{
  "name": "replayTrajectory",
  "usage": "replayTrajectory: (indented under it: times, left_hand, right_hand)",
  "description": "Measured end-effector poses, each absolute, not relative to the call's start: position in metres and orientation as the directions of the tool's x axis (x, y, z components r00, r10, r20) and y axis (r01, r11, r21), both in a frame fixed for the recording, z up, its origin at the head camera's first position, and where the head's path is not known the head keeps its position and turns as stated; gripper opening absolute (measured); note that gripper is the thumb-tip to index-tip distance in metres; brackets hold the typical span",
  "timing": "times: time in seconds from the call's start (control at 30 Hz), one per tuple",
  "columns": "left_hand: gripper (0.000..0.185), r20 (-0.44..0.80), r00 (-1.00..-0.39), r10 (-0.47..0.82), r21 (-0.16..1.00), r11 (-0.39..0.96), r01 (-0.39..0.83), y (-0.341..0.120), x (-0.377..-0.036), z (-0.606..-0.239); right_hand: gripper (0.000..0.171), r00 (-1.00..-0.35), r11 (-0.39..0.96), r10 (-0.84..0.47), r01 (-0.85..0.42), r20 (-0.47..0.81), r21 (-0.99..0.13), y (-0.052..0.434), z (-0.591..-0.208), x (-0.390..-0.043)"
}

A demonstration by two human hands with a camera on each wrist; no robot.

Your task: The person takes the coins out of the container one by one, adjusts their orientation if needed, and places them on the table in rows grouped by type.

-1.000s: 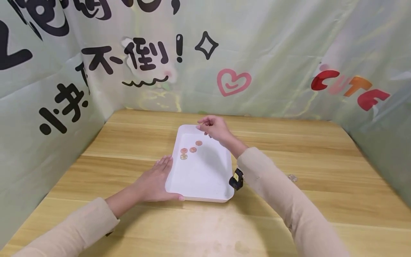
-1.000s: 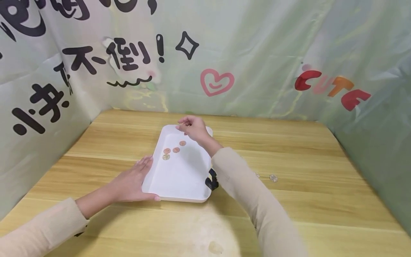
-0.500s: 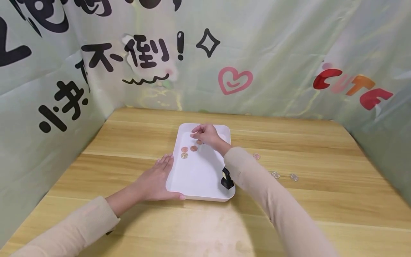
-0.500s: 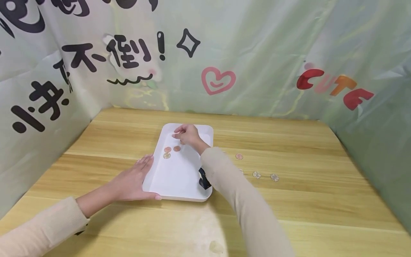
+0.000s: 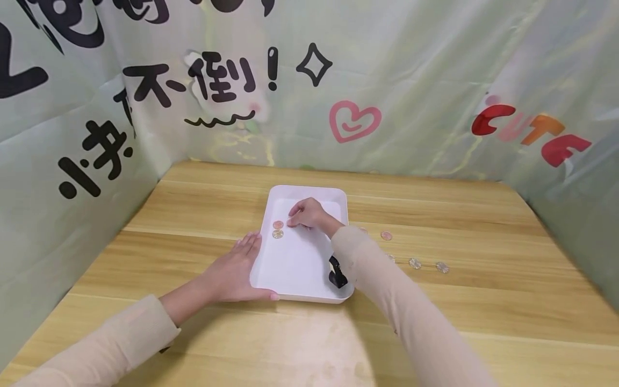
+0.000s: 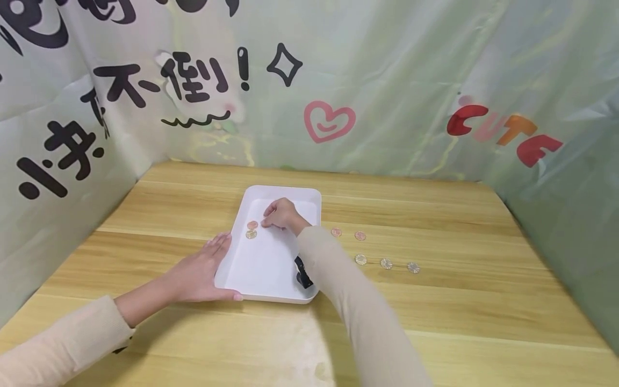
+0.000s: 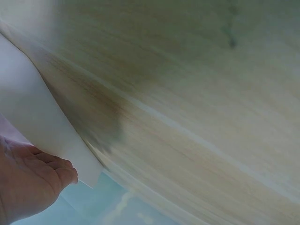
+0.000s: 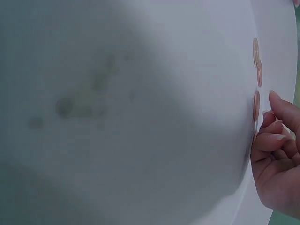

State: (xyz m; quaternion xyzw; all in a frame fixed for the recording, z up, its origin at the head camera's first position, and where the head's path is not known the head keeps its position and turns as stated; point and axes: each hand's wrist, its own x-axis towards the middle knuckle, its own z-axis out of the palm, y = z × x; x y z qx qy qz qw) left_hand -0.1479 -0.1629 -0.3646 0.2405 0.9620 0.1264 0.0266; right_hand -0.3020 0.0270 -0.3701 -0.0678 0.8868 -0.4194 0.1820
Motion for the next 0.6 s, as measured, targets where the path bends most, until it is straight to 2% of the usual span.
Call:
replayTrajectory:
  times: [0.2, 0.43, 0.6]
  left_hand:
    - [0.122, 0.004, -0.882, 0.471, 0.251, 0.854, 0.456, -0.163, -0.147, -0.364]
    - [0.122, 0.015, -0.881, 0.473, 0.250, 0.851, 0.461, -0.163, -0.147, -0.363]
    - [0.122, 0.021, -0.880, 0.475, 0.244, 0.851, 0.465, -0.163, -0.147, -0.364]
  right_hand:
    - [0.018, -0.924, 0.708, -0.268, 0.003, -0.272, -0.706, 0.023, -0.371, -0.300]
    - [0.016, -0.941, 0.758, -0.277, -0.089, -0.195, -0.647, 0.023, -0.368, -0.295]
    - [0.016, -0.939, 0.794, -0.283, -0.117, -0.193, -0.596, 0.022, -0.366, -0.292]
